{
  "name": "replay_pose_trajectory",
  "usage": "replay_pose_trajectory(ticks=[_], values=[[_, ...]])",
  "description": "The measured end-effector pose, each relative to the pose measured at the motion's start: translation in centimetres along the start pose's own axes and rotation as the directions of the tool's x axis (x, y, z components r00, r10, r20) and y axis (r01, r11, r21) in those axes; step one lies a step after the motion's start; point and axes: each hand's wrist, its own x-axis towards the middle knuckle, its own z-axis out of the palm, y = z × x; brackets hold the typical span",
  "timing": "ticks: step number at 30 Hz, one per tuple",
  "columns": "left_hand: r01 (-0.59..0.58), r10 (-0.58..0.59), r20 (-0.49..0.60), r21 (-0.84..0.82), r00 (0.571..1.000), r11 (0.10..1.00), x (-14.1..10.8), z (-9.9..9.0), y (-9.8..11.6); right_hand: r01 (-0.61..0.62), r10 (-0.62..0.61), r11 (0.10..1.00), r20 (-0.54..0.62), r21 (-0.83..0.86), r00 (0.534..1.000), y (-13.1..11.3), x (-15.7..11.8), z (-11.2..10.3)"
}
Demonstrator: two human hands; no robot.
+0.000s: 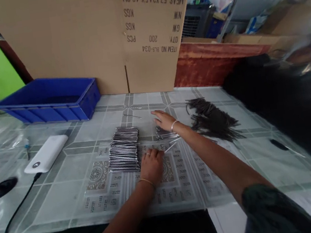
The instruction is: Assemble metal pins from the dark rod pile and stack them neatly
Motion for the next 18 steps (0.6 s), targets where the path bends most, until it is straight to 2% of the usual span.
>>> replay_pose_trajectory(ticks=[5,9,11,13,15,18], values=[[0.017,-0.008,0.069,-0.126,0.998,0.992,0.1,-0.7,-0.1,-0.164,0.162,0.986,0.073,0.023,0.984,-0.9,10.5,3.5],[0.029,-0.002,0.135,-0.193,0.991,0.981,0.5,-1.0,-0.2,-0.174,0.174,0.985,0.099,-0.009,0.980,-1.5,15.2,6.4],[0.034,0.001,0.155,-0.219,0.988,0.975,0.6,-0.9,-0.3,-0.190,0.191,0.981,0.096,-0.028,0.977,-1.7,15.9,7.6],[0.031,0.008,0.160,-0.238,0.987,0.971,0.7,-0.6,-0.4,-0.149,0.151,0.988,0.099,-0.032,0.984,-1.9,15.8,8.5],[0.024,0.016,0.157,-0.247,0.987,0.969,0.7,-0.4,-0.4,-0.033,0.032,0.999,0.126,0.001,0.992,-2.0,14.8,8.9],[0.006,0.030,0.146,-0.240,0.989,0.971,0.6,-0.2,-0.4,0.142,-0.157,0.984,0.148,0.105,0.976,-2.9,12.1,9.0]])
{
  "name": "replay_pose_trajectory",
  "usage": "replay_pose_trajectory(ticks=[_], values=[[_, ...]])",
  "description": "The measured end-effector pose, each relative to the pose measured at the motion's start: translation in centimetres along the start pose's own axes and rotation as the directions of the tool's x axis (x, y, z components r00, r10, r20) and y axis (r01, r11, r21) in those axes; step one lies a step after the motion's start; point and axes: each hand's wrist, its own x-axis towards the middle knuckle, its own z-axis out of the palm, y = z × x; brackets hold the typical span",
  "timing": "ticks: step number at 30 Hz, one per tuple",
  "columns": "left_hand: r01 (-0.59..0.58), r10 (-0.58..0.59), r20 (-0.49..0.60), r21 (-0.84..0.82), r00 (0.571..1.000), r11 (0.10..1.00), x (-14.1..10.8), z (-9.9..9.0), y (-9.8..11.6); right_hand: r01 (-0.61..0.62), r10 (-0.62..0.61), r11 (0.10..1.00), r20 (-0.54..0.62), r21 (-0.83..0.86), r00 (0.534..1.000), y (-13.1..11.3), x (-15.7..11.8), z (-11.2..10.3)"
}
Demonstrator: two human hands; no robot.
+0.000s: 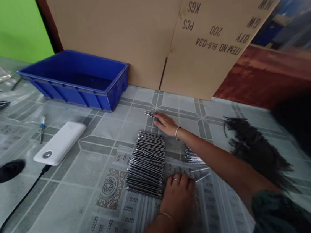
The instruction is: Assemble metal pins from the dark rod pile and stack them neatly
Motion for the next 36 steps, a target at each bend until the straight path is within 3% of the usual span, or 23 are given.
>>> replay_pose_trajectory(ticks=[6,10,14,16,20,24,27,29,31,33,35,36], values=[[-0.016,0.017,-0.033,0.034,0.999,0.999,-0.2,-0.2,0.2,0.203,-0.197,0.956,-0.048,0.211,0.979,-4.5,-5.2,0.1],[-0.008,0.009,-0.024,0.042,1.000,0.999,-0.2,-0.5,0.3,0.151,-0.106,0.966,-0.215,0.208,0.971,-4.9,-4.5,-0.9],[0.012,-0.011,-0.023,0.057,1.000,0.998,-0.2,-0.8,0.5,-0.036,0.045,0.983,-0.044,0.179,0.998,-4.3,-3.1,0.2],[0.014,-0.013,-0.021,0.057,1.000,0.998,-0.2,-0.8,0.6,-0.010,0.005,0.982,0.030,0.190,1.000,-4.5,-3.4,1.2],[0.004,-0.003,-0.015,0.050,1.000,0.999,-0.2,-0.9,0.3,0.157,-0.188,0.904,0.041,0.397,0.981,-5.0,-5.0,1.5],[-0.010,0.012,-0.039,0.034,0.999,0.999,-0.2,-0.7,0.1,0.033,-0.102,0.815,0.087,0.579,0.991,-4.9,-5.0,0.2],[-0.017,0.018,-0.060,0.010,0.998,1.000,-0.7,-0.6,0.8,-0.030,-0.028,0.797,0.086,0.604,0.996,-4.8,-4.6,0.1],[-0.075,0.067,-0.128,-0.057,0.990,0.996,-1.5,-1.6,1.4,-0.036,-0.027,0.789,0.093,0.613,0.995,-4.9,-4.6,0.3],[-0.202,0.156,-0.275,-0.148,0.949,0.968,-2.1,-3.9,1.4,-0.033,-0.041,0.783,0.105,0.621,0.994,-4.9,-4.8,0.6],[-0.307,0.176,-0.481,-0.208,0.859,0.929,-2.1,-7.4,-0.2,-0.044,-0.032,0.772,0.108,0.634,0.994,-4.9,-5.1,0.7],[-0.225,-0.001,-0.666,-0.253,0.746,0.941,-0.8,-10.9,-3.6,-0.058,-0.005,0.741,0.091,0.668,0.996,-5.0,-5.3,0.7],[-0.122,-0.121,-0.708,-0.283,0.696,0.951,0.2,-12.3,-5.9,-0.065,0.010,0.714,0.082,0.697,0.997,-5.0,-5.4,0.8]])
